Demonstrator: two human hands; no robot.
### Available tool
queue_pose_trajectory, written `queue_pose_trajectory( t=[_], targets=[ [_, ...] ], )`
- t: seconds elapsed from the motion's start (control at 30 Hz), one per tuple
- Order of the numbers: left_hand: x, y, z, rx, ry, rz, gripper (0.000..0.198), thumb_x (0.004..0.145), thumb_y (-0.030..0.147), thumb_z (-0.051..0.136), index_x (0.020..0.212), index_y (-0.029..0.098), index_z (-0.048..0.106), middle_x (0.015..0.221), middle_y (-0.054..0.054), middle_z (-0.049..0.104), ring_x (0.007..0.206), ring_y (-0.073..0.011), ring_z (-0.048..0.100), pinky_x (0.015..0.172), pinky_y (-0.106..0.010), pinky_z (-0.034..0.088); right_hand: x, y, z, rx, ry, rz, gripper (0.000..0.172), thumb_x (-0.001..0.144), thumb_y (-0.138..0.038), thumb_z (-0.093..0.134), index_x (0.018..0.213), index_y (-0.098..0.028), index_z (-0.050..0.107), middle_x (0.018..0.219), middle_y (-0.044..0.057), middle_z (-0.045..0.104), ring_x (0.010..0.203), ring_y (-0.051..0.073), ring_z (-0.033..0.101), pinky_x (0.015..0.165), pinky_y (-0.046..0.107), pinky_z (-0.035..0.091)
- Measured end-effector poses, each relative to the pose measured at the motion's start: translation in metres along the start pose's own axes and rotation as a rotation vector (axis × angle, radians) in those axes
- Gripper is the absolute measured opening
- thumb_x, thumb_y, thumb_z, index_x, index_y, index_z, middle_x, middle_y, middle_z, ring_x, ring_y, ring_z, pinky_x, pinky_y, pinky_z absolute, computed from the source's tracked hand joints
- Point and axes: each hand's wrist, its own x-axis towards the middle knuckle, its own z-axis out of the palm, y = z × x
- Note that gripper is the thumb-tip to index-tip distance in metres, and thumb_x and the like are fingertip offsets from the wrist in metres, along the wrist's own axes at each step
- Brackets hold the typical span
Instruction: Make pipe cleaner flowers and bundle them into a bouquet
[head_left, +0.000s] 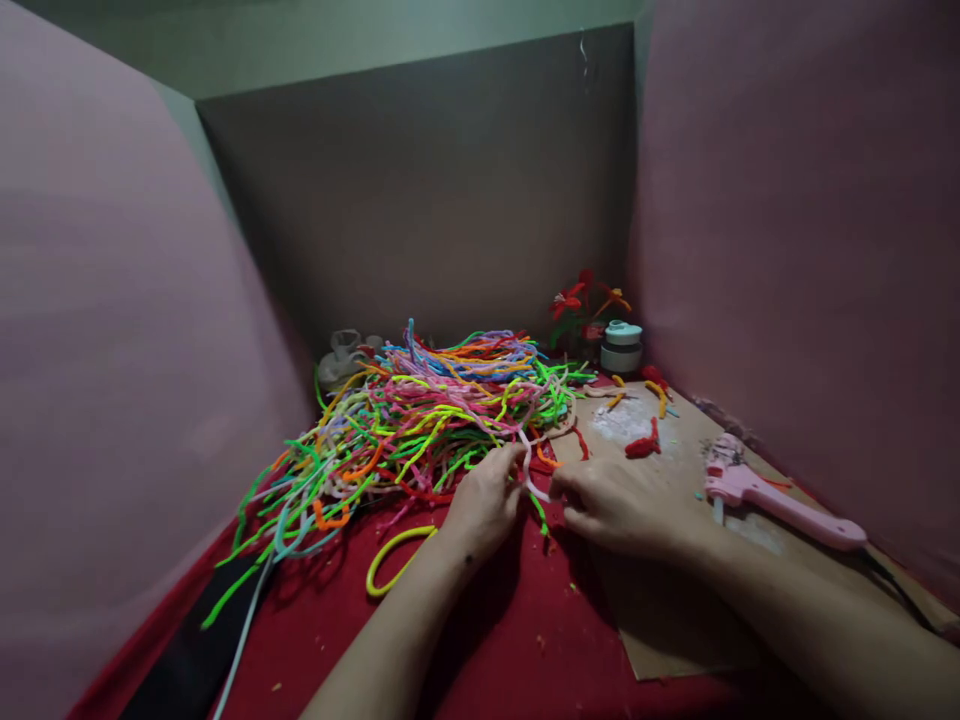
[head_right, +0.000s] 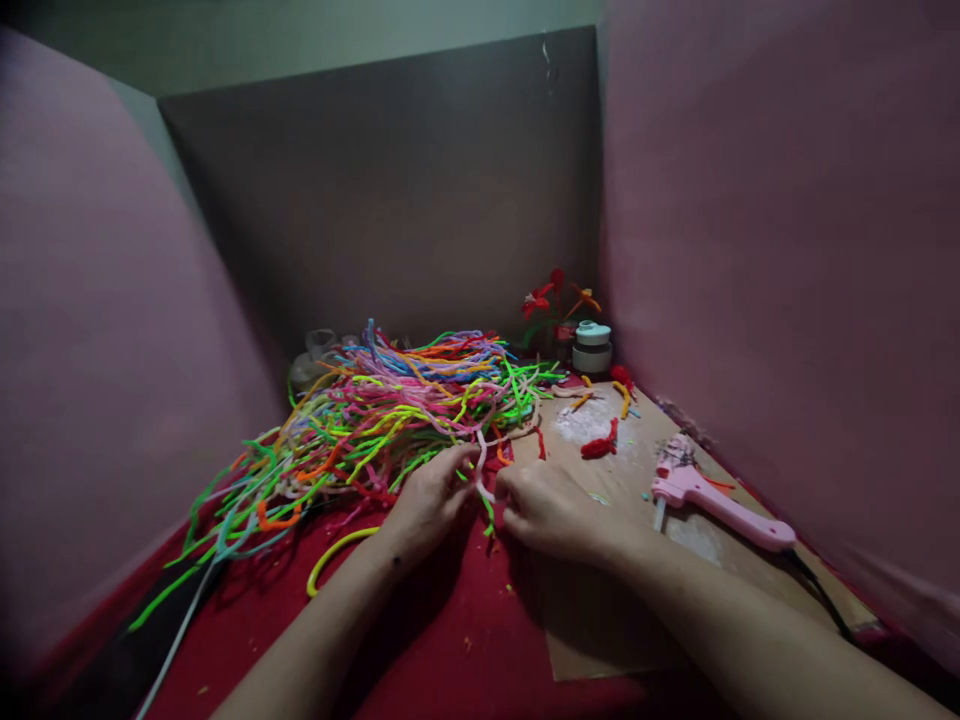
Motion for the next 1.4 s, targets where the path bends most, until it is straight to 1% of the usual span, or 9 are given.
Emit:
queue_pose_trajectory(
  t=[0.2, 0.43, 0.6, 0.8, 1.03, 1.17, 1.23, 1.33, 1.4],
  targets=[
    [-0.004, 0.005, -0.001, 0.178, -0.064, 0.018, 0.027, 0.085, 0.015, 0.043, 0.102, 0.023, 0.062, 0.093, -0.004, 0.06, 0.078, -0.0151, 0.058, 0.069, -0.024, 0.045, 0.001, 0.002, 0.006, 0.029, 0.065, 0.019, 0.019, 0.075, -0.012, 0.049, 0.082, -0.016, 0.066, 0.075, 0.006, 0.064, 0.066, 0.014, 0.053, 0.056, 0.023, 0.029],
    [0.028, 0.009, -0.054, 0.423, 0.284, 0.074, 0.031, 0.084, 0.02, 0.048, 0.114, 0.02, 0.057, 0.112, -0.009, 0.058, 0.105, -0.0221, 0.05, 0.092, -0.036, 0.039, 0.008, 0.017, 0.031, 0.086, 0.09, -0.084, 0.02, 0.082, -0.019, 0.045, 0.077, -0.017, 0.064, 0.074, 0.007, 0.066, 0.062, 0.013, 0.054, 0.056, 0.024, 0.032],
    [0.059, -0.036, -0.076, 0.657, 0.127, -0.169, 0.045, 0.08, 0.031, 0.055, 0.124, 0.027, 0.052, 0.135, -0.011, 0.043, 0.122, -0.0316, 0.037, 0.098, -0.05, 0.028, 0.008, 0.015, 0.029, 0.11, 0.114, -0.121, 0.021, 0.084, -0.021, 0.045, 0.076, -0.017, 0.065, 0.072, 0.006, 0.065, 0.062, 0.013, 0.054, 0.057, 0.024, 0.033],
    [0.027, -0.075, -0.057, 0.645, -0.007, -0.23, 0.029, 0.083, 0.03, 0.047, 0.106, 0.027, 0.065, 0.114, -0.01, 0.055, 0.108, -0.028, 0.047, 0.086, -0.043, 0.037, 0.011, 0.019, 0.02, 0.153, 0.201, -0.137, 0.023, 0.081, -0.014, 0.045, 0.07, -0.017, 0.065, 0.064, 0.003, 0.061, 0.056, 0.01, 0.049, 0.053, 0.023, 0.031],
    [0.018, -0.07, -0.052, 0.625, -0.074, -0.23, 0.025, 0.082, 0.026, 0.046, 0.086, 0.024, 0.07, 0.099, -0.009, 0.054, 0.093, -0.0244, 0.05, 0.081, -0.039, 0.037, 0.095, -0.002, -0.017, -0.023, 0.485, -0.251, 0.019, 0.081, -0.018, 0.05, 0.088, -0.015, 0.067, 0.096, 0.01, 0.061, 0.095, 0.02, 0.052, 0.081, 0.028, 0.04],
    [0.016, -0.067, -0.054, 0.625, -0.1, -0.222, 0.027, 0.081, 0.024, 0.044, 0.081, 0.02, 0.071, 0.1, -0.01, 0.053, 0.092, -0.0243, 0.05, 0.082, -0.039, 0.037, 0.157, -0.015, -0.013, -0.075, 0.472, -0.084, 0.052, 0.075, -0.024, 0.059, 0.124, -0.012, 0.05, 0.125, 0.018, 0.05, 0.116, 0.03, 0.041, 0.095, 0.041, 0.032],
    [0.013, -0.066, -0.057, 0.614, -0.127, -0.22, 0.024, 0.08, 0.024, 0.047, 0.081, 0.02, 0.071, 0.101, -0.01, 0.054, 0.093, -0.0235, 0.05, 0.083, -0.038, 0.037, 0.174, -0.011, -0.004, -0.043, 0.454, -0.032, 0.051, 0.068, -0.015, 0.062, 0.118, -0.006, 0.055, 0.117, 0.022, 0.055, 0.111, 0.032, 0.045, 0.092, 0.042, 0.033],
    [0.012, -0.066, -0.064, 0.587, -0.153, -0.231, 0.021, 0.079, 0.03, 0.052, 0.084, 0.023, 0.071, 0.107, -0.009, 0.054, 0.1, -0.0248, 0.05, 0.089, -0.04, 0.036, 0.182, 0.008, 0.007, 0.055, 0.426, -0.009, 0.022, 0.071, -0.009, 0.053, 0.087, -0.012, 0.067, 0.095, 0.015, 0.066, 0.095, 0.024, 0.056, 0.085, 0.032, 0.037],
    [0.012, -0.068, -0.067, 0.569, -0.145, -0.251, 0.024, 0.081, 0.037, 0.051, 0.09, 0.026, 0.07, 0.111, -0.008, 0.054, 0.105, -0.0265, 0.048, 0.093, -0.045, 0.034, 0.18, 0.027, 0.01, 0.155, 0.461, 0.026, 0.024, 0.077, -0.013, 0.044, 0.084, -0.014, 0.067, 0.088, 0.01, 0.067, 0.083, 0.02, 0.058, 0.076, 0.028, 0.04]
  ],
)
